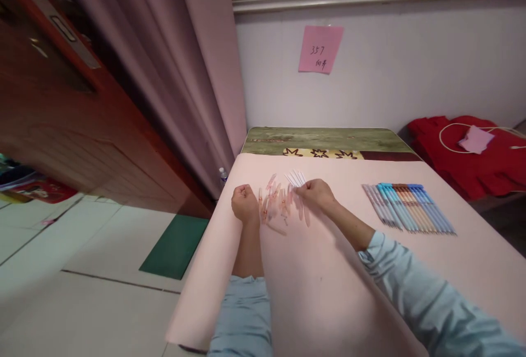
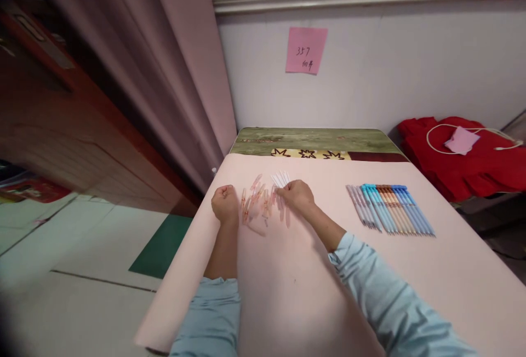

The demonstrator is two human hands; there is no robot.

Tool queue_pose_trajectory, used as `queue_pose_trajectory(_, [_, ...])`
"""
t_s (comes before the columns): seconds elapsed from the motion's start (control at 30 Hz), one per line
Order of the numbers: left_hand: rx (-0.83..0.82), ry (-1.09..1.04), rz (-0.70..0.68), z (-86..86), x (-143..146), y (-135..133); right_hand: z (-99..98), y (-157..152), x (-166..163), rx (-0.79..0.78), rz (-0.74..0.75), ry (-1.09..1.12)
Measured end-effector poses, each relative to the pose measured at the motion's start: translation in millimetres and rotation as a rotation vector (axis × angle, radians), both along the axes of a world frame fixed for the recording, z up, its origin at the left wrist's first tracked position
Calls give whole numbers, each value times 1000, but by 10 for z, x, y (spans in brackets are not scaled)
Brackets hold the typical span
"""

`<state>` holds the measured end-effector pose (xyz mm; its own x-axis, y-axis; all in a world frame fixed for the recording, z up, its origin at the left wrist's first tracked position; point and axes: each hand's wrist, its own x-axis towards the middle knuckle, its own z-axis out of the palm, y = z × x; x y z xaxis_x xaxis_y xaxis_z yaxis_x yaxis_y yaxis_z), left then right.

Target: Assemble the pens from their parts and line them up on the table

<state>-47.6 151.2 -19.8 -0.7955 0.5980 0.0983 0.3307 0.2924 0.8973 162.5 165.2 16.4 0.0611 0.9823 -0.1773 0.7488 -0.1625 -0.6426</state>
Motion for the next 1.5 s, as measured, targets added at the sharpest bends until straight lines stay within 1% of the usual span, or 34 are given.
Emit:
queue_pose_trajectory(0.07, [-6,8,5,-8,1,5,34,-170,-6,35,32,-110])
queue_pose_trajectory(0.13, [-10,17,7,-18,0,10,87,-289,-86,124,71,-178])
queue_pose_trajectory(0.17, [-10,20,6,-21,-1,11,115,-326,-148,173,116,-199])
queue_pose_trajectory(0.23, [-11,25,-1,-23,-3,11,168,-362,-296,258,272,-253])
queue_pose_trajectory(0.27, [-11,26,-5,-22,-4,10,190,-364,-371,275,348,-304])
queue_pose_trajectory(0.33, [-9,29,-14,-16,-3,5,221,-346,-501,257,471,-428])
queue_pose_trajectory(0.37, [-8,30,-18,-13,-2,2,232,-330,-548,242,506,-474])
queue_pose_trajectory(0.43, [-6,31,-22,-8,0,-3,245,-298,-595,224,530,-522])
queue_pose_trajectory(0.57, [-18,31,-18,-3,9,-6,264,-276,-552,228,492,-536])
queue_pose_trajectory(0.63, [-31,28,-16,2,13,-4,273,-304,-520,229,471,-542])
queue_pose_trajectory(0.7, [-43,26,-19,10,14,-3,273,-355,-509,251,481,-531])
queue_pose_trajectory(0.77, [-54,25,-24,20,14,-5,256,-415,-518,293,553,-506])
queue_pose_trajectory(0.87, [-74,28,-34,38,13,-15,200,-477,-537,350,734,-487])
queue_pose_trajectory(1.1, [-142,73,-58,93,33,-42,88,-465,-539,491,1033,-541])
queue_pose_trajectory(1.17, [-162,98,-83,100,44,-47,73,-467,-553,512,1072,-556])
queue_pose_trajectory(1.33, [-193,163,-147,99,61,-55,29,-464,-594,530,1098,-626])
queue_pose_trajectory(1.5, [-234,178,-175,118,64,-65,27,-444,-548,578,1148,-645])
